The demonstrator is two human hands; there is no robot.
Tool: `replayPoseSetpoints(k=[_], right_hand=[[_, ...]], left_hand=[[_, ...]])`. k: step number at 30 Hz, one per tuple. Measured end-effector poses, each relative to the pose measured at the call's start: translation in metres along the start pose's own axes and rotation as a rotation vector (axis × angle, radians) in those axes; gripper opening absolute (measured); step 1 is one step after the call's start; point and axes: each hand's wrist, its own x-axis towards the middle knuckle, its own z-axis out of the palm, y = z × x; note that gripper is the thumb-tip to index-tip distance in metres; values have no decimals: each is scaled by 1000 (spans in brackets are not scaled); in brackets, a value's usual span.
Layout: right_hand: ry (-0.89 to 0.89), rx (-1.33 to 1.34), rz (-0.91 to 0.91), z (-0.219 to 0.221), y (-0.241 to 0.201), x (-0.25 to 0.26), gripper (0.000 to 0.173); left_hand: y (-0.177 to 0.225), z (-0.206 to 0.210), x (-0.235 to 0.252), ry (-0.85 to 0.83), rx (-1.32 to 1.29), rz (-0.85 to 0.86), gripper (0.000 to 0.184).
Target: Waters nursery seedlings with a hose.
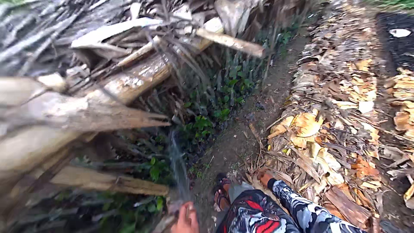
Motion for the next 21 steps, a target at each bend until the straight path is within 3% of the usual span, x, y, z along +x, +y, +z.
replayPoseSetpoints(k=[2,6,11,14,21], right_hand=[[6,20,-3,2,9,-1,39],[-34,0,7,-2,12,-8,38],[-40,-31,56,-13,-2,-3,39],[-42,-44,26,-20,-13,14,40],[-53,-53,-40,-63,-49,39,39]], left_hand=[[-1,6,-4,-35,9,30,34],[2,4,-8,52,-4,-29,36],[15,15,-14,-88,15,-29,37],[22,19,-14,-4,21,-94,37],[61,29,-11,-194,84,-205,35]])
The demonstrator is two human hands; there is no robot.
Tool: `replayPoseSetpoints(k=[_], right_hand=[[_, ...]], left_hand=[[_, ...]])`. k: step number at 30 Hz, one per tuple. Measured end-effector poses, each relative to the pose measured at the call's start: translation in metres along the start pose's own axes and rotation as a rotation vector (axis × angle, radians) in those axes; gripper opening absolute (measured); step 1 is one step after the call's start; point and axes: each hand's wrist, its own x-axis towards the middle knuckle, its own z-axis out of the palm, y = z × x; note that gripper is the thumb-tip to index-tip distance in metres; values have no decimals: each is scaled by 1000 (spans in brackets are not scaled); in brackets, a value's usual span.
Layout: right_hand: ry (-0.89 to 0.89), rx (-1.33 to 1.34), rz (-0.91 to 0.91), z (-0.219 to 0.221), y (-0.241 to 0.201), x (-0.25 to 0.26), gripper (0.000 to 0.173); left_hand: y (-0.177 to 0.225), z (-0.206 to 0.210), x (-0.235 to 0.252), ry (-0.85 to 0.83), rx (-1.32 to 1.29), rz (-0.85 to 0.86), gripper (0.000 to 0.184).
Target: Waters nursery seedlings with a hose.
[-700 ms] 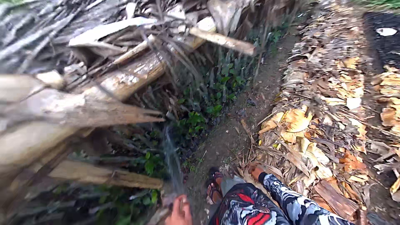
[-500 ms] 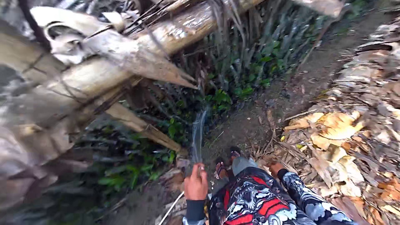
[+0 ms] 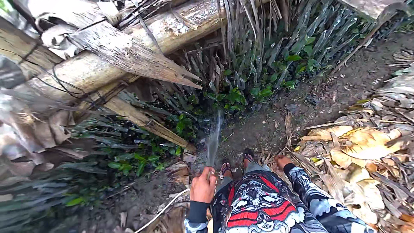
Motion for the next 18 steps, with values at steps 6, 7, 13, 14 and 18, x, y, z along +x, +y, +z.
replayPoseSetpoints(k=[6,7,13,14,18], right_hand=[[-28,-36,21,-22,7,24,41],[-26,-35,18,-24,8,27,40],[-52,-83,22,-26,12,31,38],[-60,-85,24,-27,12,32,38],[-63,-39,-2,-29,6,34,38]], left_hand=[[33,0,-1,-79,47,-25,36],[36,1,0,-90,56,-28,36],[49,7,3,-99,88,-81,36],[52,7,4,-128,97,-87,37],[54,7,8,-134,95,-112,37]])
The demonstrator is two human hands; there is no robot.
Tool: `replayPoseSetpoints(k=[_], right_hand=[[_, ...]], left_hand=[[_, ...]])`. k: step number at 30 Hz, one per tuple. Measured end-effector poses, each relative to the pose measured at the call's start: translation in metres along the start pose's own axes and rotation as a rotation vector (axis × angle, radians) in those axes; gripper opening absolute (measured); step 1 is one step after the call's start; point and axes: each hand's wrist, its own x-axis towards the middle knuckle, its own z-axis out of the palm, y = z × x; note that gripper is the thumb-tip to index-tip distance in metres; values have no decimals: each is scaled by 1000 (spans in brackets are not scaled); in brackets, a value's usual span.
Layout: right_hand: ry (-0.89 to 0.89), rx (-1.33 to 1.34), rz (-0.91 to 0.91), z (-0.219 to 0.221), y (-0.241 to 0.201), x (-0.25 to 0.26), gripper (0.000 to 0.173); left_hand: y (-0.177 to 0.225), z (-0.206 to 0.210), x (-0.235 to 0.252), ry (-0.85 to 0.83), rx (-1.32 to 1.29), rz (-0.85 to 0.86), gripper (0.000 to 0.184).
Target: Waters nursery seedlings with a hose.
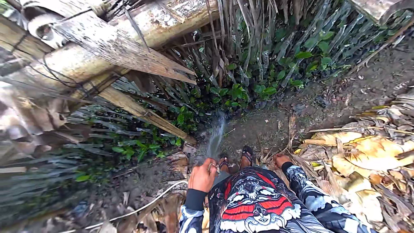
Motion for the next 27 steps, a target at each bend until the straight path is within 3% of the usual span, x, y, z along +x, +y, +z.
replayPoseSetpoints(k=[6,15,19,24,27], right_hand=[[-8,2,-2,-5,0,-2,38],[22,-18,27,-1,8,6,37],[9,-2,35,1,3,3,36],[-8,22,47,1,3,3,35],[-19,34,56,-1,0,2,36]], left_hand=[[-13,-8,9,-2,9,23,37],[-25,-28,21,13,52,-75,36],[-22,-27,24,-41,73,-43,36],[-10,-29,26,-6,112,-130,35],[-2,-26,23,-49,110,-44,36]])
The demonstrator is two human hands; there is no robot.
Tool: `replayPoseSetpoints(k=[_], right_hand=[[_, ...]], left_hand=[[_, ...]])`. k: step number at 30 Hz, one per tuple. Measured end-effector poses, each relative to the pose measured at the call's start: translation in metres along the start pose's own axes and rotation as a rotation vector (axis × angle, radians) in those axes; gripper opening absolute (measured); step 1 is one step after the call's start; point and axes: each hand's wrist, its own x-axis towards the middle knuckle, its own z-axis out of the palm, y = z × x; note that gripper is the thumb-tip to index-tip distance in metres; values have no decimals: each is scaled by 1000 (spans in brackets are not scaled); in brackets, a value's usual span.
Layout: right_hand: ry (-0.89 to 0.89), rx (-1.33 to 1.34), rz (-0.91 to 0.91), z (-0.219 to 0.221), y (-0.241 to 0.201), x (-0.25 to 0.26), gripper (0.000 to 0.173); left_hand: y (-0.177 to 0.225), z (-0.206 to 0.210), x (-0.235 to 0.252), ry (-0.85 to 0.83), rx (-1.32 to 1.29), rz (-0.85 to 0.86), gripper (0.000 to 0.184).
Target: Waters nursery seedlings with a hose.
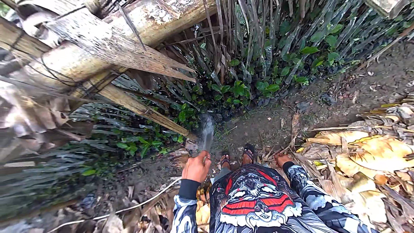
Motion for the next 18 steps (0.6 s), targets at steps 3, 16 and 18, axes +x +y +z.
replayPoseSetpoints(k=[3,16,18], right_hand=[[4,-2,-12,-3,1,2,37],[48,73,-26,-28,17,17,39],[51,82,-20,-32,22,17,39]], left_hand=[[14,5,-5,28,-48,113,38],[74,2,5,76,-128,425,35],[79,2,9,71,-121,444,35]])
